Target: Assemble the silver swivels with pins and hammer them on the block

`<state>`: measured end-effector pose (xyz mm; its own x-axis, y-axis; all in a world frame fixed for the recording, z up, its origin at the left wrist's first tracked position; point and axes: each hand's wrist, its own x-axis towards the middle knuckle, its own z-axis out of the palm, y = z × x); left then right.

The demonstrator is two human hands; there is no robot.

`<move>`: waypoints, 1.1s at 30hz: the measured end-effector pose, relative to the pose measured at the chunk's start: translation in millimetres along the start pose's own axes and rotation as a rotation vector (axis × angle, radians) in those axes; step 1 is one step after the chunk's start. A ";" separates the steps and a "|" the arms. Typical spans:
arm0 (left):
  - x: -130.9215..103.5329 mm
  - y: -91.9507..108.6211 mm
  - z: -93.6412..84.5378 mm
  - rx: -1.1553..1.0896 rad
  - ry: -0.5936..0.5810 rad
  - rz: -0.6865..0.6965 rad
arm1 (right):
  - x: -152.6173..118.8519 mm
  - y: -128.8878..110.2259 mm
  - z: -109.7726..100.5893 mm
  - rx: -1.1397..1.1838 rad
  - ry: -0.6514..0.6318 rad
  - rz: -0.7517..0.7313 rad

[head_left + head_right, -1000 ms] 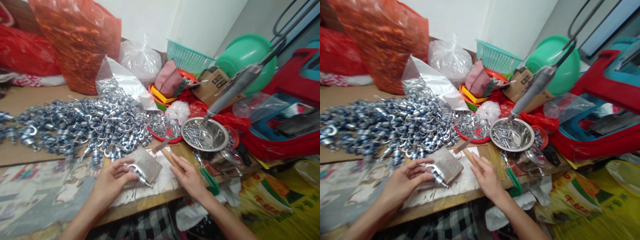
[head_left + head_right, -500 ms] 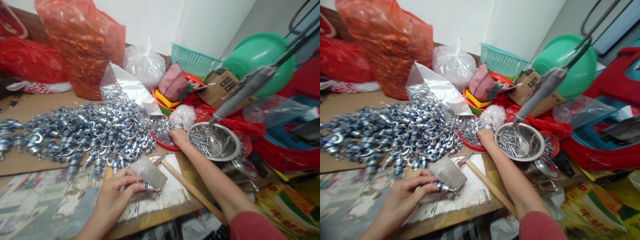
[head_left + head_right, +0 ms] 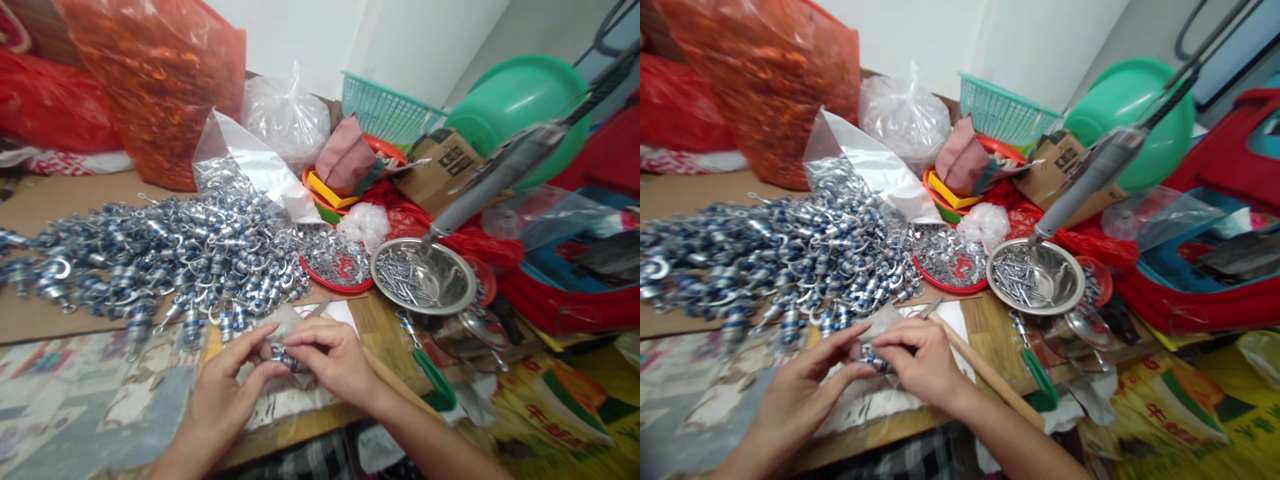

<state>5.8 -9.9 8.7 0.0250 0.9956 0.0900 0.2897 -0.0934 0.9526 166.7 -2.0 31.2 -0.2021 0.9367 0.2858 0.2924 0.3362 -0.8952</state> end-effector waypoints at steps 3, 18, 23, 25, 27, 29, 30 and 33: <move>-0.4 -1.5 0.5 -0.002 -0.004 0.056 | -8.2 -1.3 8.3 0.088 0.010 -0.004; -4.3 5.2 -5.7 -0.161 -0.065 -0.010 | -29.8 9.8 -2.0 -0.298 0.015 -0.476; -3.7 14.7 -11.3 -0.088 -0.133 0.049 | -32.3 8.9 -12.8 -0.522 -0.058 -0.774; -3.9 17.4 -12.6 -0.028 -0.163 0.102 | -30.1 3.1 -16.5 -0.565 -0.095 -0.830; -5.0 18.9 -12.9 0.001 -0.156 0.152 | -28.4 -1.9 -18.9 -0.585 -0.105 -0.861; -6.5 19.7 -12.5 0.007 -0.131 0.192 | -28.3 -4.6 -20.0 -0.592 -0.104 -0.865; -7.3 20.0 -12.2 0.010 -0.125 0.207 | -28.7 -5.2 -20.2 -0.592 -0.103 -0.867; -9.3 21.3 -12.0 0.038 -0.114 0.248 | -30.9 -5.1 -20.3 -0.577 -0.102 -0.861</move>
<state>0.3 -21.2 31.7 0.2063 0.9363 0.2841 0.2964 -0.3366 0.8938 190.5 -30.7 33.9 -0.6245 0.3543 0.6960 0.4086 0.9077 -0.0953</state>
